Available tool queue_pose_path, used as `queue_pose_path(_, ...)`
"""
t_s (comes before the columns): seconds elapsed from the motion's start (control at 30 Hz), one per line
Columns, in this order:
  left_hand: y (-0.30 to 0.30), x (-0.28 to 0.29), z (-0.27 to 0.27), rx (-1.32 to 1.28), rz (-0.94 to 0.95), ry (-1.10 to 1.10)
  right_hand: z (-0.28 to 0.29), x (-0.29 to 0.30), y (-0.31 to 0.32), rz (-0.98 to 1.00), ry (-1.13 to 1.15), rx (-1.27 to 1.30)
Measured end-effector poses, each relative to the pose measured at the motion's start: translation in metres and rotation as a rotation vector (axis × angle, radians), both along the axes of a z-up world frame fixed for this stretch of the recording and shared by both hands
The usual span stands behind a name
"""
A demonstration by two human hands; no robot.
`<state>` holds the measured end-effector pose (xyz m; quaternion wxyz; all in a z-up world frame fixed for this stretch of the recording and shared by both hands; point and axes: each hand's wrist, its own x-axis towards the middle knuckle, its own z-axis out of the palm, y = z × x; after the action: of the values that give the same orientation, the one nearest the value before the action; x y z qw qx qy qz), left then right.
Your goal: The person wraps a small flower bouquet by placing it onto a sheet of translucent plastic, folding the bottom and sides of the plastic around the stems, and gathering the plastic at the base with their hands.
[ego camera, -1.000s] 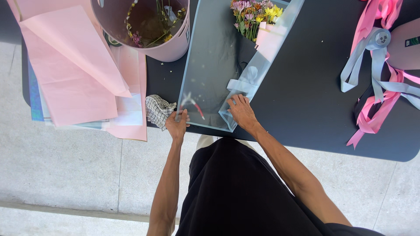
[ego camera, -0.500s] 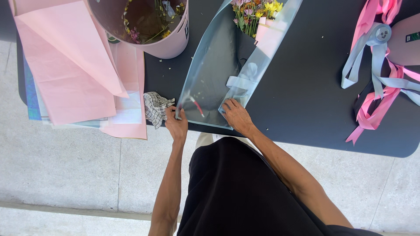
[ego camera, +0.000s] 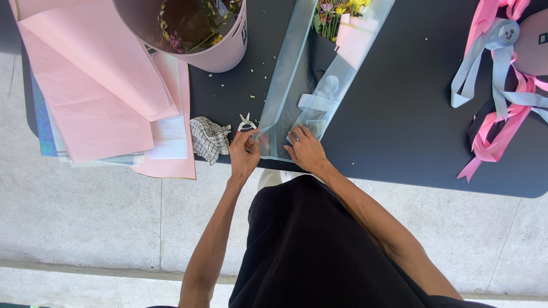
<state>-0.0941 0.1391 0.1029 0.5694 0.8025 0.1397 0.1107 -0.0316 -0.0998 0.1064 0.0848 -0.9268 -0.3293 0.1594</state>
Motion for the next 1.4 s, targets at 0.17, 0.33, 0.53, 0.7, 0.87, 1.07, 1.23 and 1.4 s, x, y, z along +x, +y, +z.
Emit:
queue_pose_path(0.17, -0.054, 0.021, 0.002, -0.012, -0.114, 0.015, 0.016, 0.005, -0.008, -0.028, 0.079, 0.074)
queue_pose_path(0.33, -0.095, 0.030, 0.023, -0.017, -0.280, 0.032, 0.033, 0.011, -0.021, -0.158, 0.242, 0.325)
queue_pose_path(0.53, -0.071, 0.061, 0.047, -0.634, -0.091, -0.157, 0.059, 0.013, -0.029, -0.152, 0.352, 0.413)
queue_pose_path(0.7, -0.030, 0.120, 0.090, 0.611, -0.755, -0.045, 0.129, 0.015, -0.006, -0.351, 0.692, 0.335)
queue_pose_path(0.87, -0.048, 0.183, 0.054, 0.971, -1.146, -0.144, 0.110, 0.002, -0.004, -0.650, 0.830, 0.433)
queue_pose_path(1.07, -0.056, 0.250, -0.012, 1.264, -1.230, -0.244, 0.090, -0.003, -0.007, -0.687, 0.754, 0.565)
queue_pose_path(1.23, -0.041, 0.265, -0.073, 1.307, -1.126, -0.402, 0.033, -0.017, -0.011, -0.791, 0.593, 0.784)
queue_pose_path(1.4, -0.025, 0.261, -0.074, 1.362, -1.061, -0.230, 0.005, -0.023, 0.006, -1.475, 0.738, 1.047)
